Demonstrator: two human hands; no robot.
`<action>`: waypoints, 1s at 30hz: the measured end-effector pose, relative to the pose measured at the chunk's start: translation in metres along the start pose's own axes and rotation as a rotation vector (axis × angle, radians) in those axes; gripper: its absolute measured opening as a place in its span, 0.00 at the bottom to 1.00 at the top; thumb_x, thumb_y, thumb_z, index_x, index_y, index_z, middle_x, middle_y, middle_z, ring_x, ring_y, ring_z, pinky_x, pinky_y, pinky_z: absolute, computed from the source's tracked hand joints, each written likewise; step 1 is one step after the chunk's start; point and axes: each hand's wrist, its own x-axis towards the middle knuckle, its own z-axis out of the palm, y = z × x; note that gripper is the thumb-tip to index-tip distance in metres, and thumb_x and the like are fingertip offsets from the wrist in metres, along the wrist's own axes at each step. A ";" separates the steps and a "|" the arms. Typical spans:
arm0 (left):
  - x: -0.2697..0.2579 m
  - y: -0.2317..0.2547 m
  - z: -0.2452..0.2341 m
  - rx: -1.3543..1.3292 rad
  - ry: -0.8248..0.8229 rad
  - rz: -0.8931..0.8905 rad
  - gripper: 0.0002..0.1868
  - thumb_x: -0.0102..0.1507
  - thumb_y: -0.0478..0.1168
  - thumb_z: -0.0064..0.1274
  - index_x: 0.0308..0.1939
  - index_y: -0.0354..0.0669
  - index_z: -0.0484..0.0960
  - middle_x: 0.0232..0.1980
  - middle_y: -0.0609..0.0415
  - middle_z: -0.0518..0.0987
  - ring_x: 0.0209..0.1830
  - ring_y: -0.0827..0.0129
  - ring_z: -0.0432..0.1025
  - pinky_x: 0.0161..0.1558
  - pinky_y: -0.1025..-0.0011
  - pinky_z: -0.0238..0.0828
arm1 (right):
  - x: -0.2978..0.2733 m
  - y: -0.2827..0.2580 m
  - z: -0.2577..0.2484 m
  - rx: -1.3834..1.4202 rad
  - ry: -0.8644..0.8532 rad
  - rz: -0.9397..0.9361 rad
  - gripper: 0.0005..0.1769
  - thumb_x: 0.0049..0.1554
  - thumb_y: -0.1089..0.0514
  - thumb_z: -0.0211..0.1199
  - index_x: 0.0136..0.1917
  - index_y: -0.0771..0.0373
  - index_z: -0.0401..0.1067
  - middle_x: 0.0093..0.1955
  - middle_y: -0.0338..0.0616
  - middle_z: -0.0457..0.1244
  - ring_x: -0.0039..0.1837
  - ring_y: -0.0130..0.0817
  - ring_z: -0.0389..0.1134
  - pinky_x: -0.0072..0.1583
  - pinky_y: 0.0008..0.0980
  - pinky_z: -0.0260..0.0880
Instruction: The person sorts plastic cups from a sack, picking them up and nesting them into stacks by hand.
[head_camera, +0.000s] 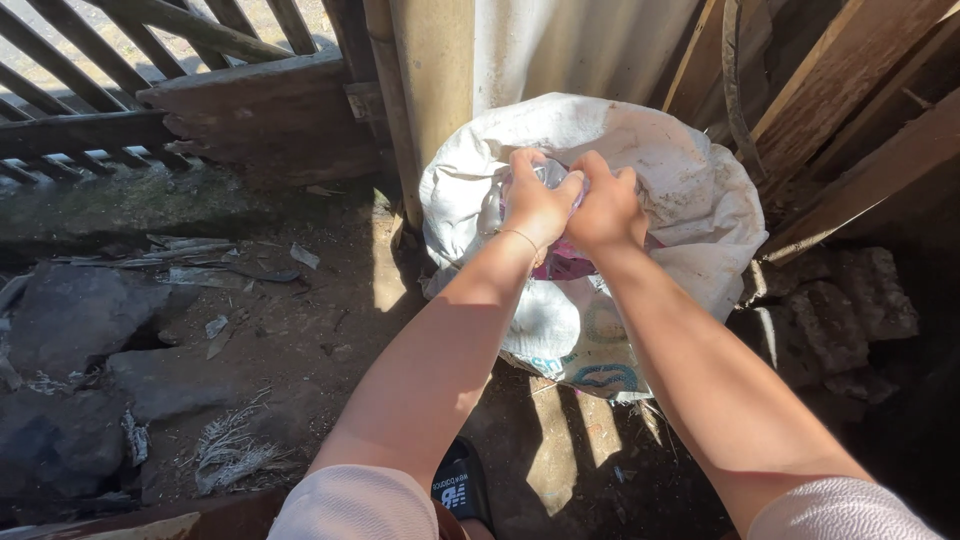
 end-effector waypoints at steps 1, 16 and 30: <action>-0.009 0.014 -0.005 0.002 0.001 0.002 0.40 0.58 0.52 0.66 0.67 0.52 0.60 0.54 0.39 0.75 0.40 0.58 0.74 0.32 0.61 0.73 | 0.002 0.011 0.008 0.003 0.000 -0.001 0.20 0.54 0.42 0.70 0.59 0.42 0.71 0.58 0.55 0.59 0.55 0.59 0.68 0.58 0.51 0.68; -0.040 0.062 -0.025 -0.319 -0.055 -0.031 0.69 0.47 0.43 0.66 0.76 0.45 0.27 0.52 0.38 0.74 0.50 0.57 0.72 0.51 0.59 0.71 | 0.027 0.051 0.033 0.445 0.081 -0.393 0.17 0.54 0.60 0.64 0.58 0.57 0.72 0.49 0.50 0.69 0.51 0.42 0.72 0.55 0.37 0.71; -0.066 0.082 -0.030 0.690 0.020 0.694 0.22 0.63 0.49 0.57 0.53 0.40 0.68 0.52 0.36 0.76 0.45 0.37 0.75 0.43 0.48 0.74 | 0.016 0.032 0.015 0.686 -0.023 0.155 0.14 0.63 0.50 0.57 0.54 0.61 0.76 0.42 0.41 0.69 0.41 0.32 0.67 0.43 0.35 0.68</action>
